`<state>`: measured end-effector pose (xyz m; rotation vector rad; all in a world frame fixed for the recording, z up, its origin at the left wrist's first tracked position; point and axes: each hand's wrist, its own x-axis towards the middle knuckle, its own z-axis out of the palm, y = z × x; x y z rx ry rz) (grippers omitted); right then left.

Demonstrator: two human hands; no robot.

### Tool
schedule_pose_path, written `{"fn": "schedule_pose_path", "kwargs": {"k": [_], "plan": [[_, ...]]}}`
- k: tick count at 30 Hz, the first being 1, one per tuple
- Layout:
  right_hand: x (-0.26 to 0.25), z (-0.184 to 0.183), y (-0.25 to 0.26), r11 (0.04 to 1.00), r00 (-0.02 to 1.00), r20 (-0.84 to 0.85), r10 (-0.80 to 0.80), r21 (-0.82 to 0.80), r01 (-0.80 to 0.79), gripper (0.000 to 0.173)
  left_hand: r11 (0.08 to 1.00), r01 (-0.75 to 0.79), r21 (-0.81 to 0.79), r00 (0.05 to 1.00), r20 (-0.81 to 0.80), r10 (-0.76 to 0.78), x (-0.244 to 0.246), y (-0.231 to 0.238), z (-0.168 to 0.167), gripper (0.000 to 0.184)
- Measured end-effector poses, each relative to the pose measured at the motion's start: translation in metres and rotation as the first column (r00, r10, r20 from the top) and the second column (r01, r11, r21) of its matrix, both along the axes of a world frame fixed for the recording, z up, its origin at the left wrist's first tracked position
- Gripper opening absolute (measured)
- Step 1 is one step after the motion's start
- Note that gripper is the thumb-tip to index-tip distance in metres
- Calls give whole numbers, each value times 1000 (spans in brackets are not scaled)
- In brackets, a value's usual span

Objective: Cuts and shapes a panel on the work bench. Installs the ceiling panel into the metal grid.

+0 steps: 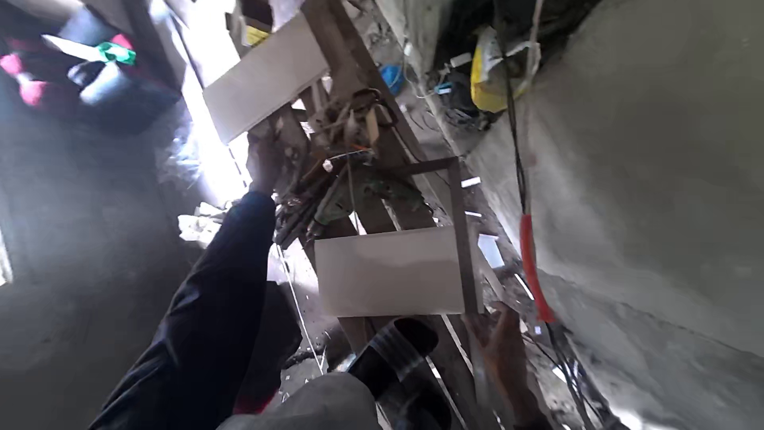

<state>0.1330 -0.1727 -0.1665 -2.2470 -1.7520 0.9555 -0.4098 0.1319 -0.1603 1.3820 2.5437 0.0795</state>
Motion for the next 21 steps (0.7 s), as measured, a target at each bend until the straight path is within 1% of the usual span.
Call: {"fn": "schedule_pose_path", "kwargs": {"k": [1, 2, 4, 6, 8, 9, 10, 11, 12, 13, 14, 15, 16, 17, 18, 19, 21], "plan": [[2, -3, -7, 998, 1000, 1, 9, -70, -8, 76, 999, 11, -47, 1000, -15, -12, -7, 1, -10, 47], [3, -6, -13, 994, 1000, 3, 27, -105, -27, 73, 997, 21, -75, 999, -26, -23, -11, 2, -16, 45], [3, -11, -23, 996, 998, 9, 66, -67, -65, 61, 993, -5, -118, 1000, -16, 4, -16, 2, -24, 42], [3, -13, -29, 996, 996, 1, 86, 15, -86, 55, 990, -44, -135, 999, 21, 47, -22, 0, -33, 47], [1, -12, -30, 995, 997, -2, 83, 51, -83, 54, 993, -33, -115, 997, 62, 40, -26, -2, -30, 52], [0, -12, -30, 995, 997, 3, 79, 57, -79, 54, 997, -34, -72, 997, 72, 39, -25, -4, -26, 53], [-1, -13, -31, 995, 997, 8, 72, 69, -72, 55, 999, -42, 5, 997, 72, 42, -18, -9, -21, 50], [-2, -13, -31, 995, 999, 0, 53, 79, -53, 57, 993, -40, 109, 997, 76, 32, -2, -19, -13, 46], [-3, -14, -31, 996, 999, -23, 23, 82, -21, 59, 976, -10, 219, 996, 88, -10, 25, -35, -1, 42], [-2, -14, -30, 997, 998, -54, -10, 82, 14, 59, 954, 47, 296, 991, 108, -82, 59, -58, 9, 38], [-1, -14, -30, 996, 996, -85, -37, 81, 44, 58, 944, 137, 300, 967, 167, -193, 95, -89, 17, 35], [0, -13, -30, 995, 990, -128, -62, 71, 71, 56, 929, 247, 275, 922, 228, -313, 129, -112, 19, 34], [1, -12, -30, 993, 980, -180, -82, 67, 96, 53, 912, 350, 214, 874, 277, -400, 158, -128, 14, 35], [3, -11, -29, 991, 966, -235, -109, 49, 124, 51, 885, 450, 120, 834, 298, -464, 185, -138, 5, 40], [4, -8, -29, 989, 949, -286, -130, 27, 144, 50, 847, 528, 69, 797, 305, -521, 206, -148, -7, 49], [4, -5, -30, 987, 937, -320, -141, 24, 157, 50, 820, 568, 73, 766, 320, -558, 221, -156, -20, 54], [4, 1, -33, 980, 915, -371, -161, 51, 193, 49, 807, 584, 86, 739, 356, -573, 238, -167, -39, 60]]}}
